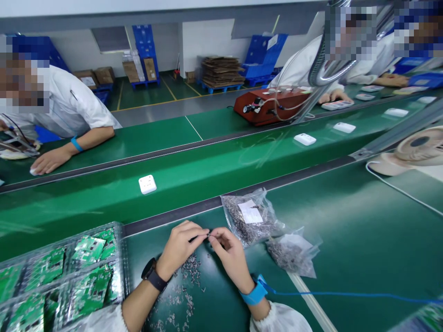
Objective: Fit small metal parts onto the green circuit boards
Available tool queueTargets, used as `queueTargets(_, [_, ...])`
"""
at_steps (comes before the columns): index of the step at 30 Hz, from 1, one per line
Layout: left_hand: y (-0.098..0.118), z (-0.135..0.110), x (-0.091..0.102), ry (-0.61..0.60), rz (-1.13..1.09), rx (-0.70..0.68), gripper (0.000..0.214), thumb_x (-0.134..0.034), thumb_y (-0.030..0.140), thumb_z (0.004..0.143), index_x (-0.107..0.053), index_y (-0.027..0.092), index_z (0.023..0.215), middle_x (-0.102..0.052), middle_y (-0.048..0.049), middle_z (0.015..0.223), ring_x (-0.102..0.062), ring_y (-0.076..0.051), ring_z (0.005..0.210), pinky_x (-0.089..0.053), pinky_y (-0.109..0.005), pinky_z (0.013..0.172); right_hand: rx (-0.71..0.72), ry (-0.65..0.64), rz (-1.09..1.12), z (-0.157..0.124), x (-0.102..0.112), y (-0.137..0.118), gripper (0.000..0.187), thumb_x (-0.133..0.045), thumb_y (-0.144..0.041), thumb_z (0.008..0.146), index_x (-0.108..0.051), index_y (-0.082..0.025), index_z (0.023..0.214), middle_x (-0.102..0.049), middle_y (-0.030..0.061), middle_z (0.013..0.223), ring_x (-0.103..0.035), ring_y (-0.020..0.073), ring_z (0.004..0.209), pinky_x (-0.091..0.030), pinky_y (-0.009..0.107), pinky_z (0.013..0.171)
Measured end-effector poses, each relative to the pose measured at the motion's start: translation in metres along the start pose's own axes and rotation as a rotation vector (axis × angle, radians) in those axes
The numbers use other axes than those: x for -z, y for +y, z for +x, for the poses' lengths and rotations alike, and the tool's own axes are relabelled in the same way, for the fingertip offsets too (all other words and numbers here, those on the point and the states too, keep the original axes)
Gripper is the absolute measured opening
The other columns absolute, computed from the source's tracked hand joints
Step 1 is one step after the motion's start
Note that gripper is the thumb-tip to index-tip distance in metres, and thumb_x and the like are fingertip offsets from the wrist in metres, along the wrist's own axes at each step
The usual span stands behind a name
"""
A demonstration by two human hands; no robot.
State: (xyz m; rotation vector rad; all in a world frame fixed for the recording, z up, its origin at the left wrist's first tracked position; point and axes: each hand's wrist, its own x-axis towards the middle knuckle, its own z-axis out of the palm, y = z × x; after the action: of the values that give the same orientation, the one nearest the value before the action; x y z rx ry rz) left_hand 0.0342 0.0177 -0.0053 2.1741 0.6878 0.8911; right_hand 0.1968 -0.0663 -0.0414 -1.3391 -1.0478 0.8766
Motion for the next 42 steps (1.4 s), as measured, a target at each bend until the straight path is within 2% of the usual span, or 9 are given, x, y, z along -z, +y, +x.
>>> queueTargets(5, [0.0, 0.0, 0.0, -0.005, -0.01, -0.004, 0.022, -0.063, 0.032, 0.102, -0.082, 0.021, 0.105, -0.079, -0.0066, 0.097, -0.073, -0.018, 0.085, -0.057, -0.029, 0.077, 0.083, -0.006, -0.12, -0.001, 0.003, -0.005, 0.015, -0.065, -0.037, 0.097, -0.069, -0.023, 0.093, -0.069, 0.0028, 0.083, -0.063, 0.0192, 0.073, -0.05, 0.031, 0.068])
queueTargets(14, [0.009, 0.004, 0.0, -0.017, -0.093, 0.128, 0.018, -0.067, 0.022, 0.098, -0.081, 0.023, 0.109, -0.078, -0.0058, 0.103, -0.074, -0.018, 0.094, -0.058, -0.028, 0.085, 0.134, -0.012, -0.145, 0.002, 0.011, -0.011, 0.012, -0.064, -0.032, 0.097, -0.067, -0.023, 0.091, -0.068, 0.0018, 0.08, -0.062, 0.0186, 0.071, -0.05, 0.03, 0.067])
queueTargets(20, [0.013, 0.005, -0.001, -0.014, -0.107, 0.154, 0.016, -0.063, 0.018, 0.097, -0.077, 0.022, 0.103, -0.073, -0.0042, 0.095, -0.069, -0.016, 0.085, -0.057, -0.026, 0.078, 0.132, -0.07, -0.155, 0.003, 0.009, -0.014, 0.011, -0.064, -0.031, 0.096, -0.067, -0.023, 0.089, -0.068, 0.0016, 0.08, -0.06, 0.0181, 0.07, -0.048, 0.03, 0.067])
queueTargets(25, [0.01, 0.003, -0.003, -0.049, -0.063, 0.118, 0.017, -0.058, 0.02, 0.102, -0.074, 0.023, 0.109, -0.075, -0.0035, 0.102, -0.071, -0.016, 0.093, -0.056, -0.026, 0.083, 0.048, -0.066, -0.08, 0.002, 0.006, -0.01, 0.016, -0.064, -0.036, 0.097, -0.067, -0.023, 0.088, -0.065, 0.0015, 0.079, -0.058, 0.0183, 0.071, -0.046, 0.031, 0.068])
queueTargets(31, [0.006, -0.003, 0.0, -0.04, 0.187, -0.174, 0.024, -0.054, 0.021, 0.106, -0.069, 0.02, 0.124, -0.074, -0.008, 0.109, -0.069, -0.019, 0.097, -0.057, -0.031, 0.086, -0.126, -0.066, 0.217, 0.001, -0.002, -0.004, 0.027, -0.073, -0.048, 0.09, -0.065, -0.023, 0.082, -0.062, 0.0, 0.075, -0.056, 0.0178, 0.069, -0.045, 0.03, 0.065])
queueTargets(33, [0.007, -0.003, 0.001, -0.06, 0.229, -0.224, 0.026, -0.052, 0.019, 0.106, -0.067, 0.02, 0.127, -0.074, -0.008, 0.11, -0.068, -0.019, 0.097, -0.058, -0.031, 0.085, -0.211, -0.079, 0.353, 0.001, -0.005, -0.002, 0.03, -0.076, -0.05, 0.087, -0.065, -0.023, 0.081, -0.061, -0.0008, 0.073, -0.055, 0.0168, 0.066, -0.045, 0.03, 0.063])
queueTargets(37, [0.008, -0.001, 0.002, -0.078, 0.237, -0.237, 0.025, -0.051, 0.018, 0.106, -0.067, 0.019, 0.126, -0.074, -0.0078, 0.109, -0.068, -0.019, 0.096, -0.059, -0.031, 0.083, -0.348, -0.085, 0.556, 0.001, -0.011, 0.002, 0.033, -0.08, -0.051, 0.082, -0.067, -0.021, 0.079, -0.06, -0.0004, 0.069, -0.054, 0.0161, 0.065, -0.045, 0.029, 0.062])
queueTargets(42, [0.006, -0.001, 0.001, -0.068, 0.212, -0.242, 0.026, -0.052, 0.017, 0.106, -0.068, 0.02, 0.125, -0.075, -0.0082, 0.108, -0.069, -0.019, 0.095, -0.06, -0.032, 0.083, -0.385, -0.177, 0.61, 0.001, -0.009, -0.004, 0.032, -0.075, -0.05, 0.085, -0.067, -0.02, 0.079, -0.058, 0.0007, 0.066, -0.055, 0.0175, 0.065, -0.047, 0.03, 0.062])
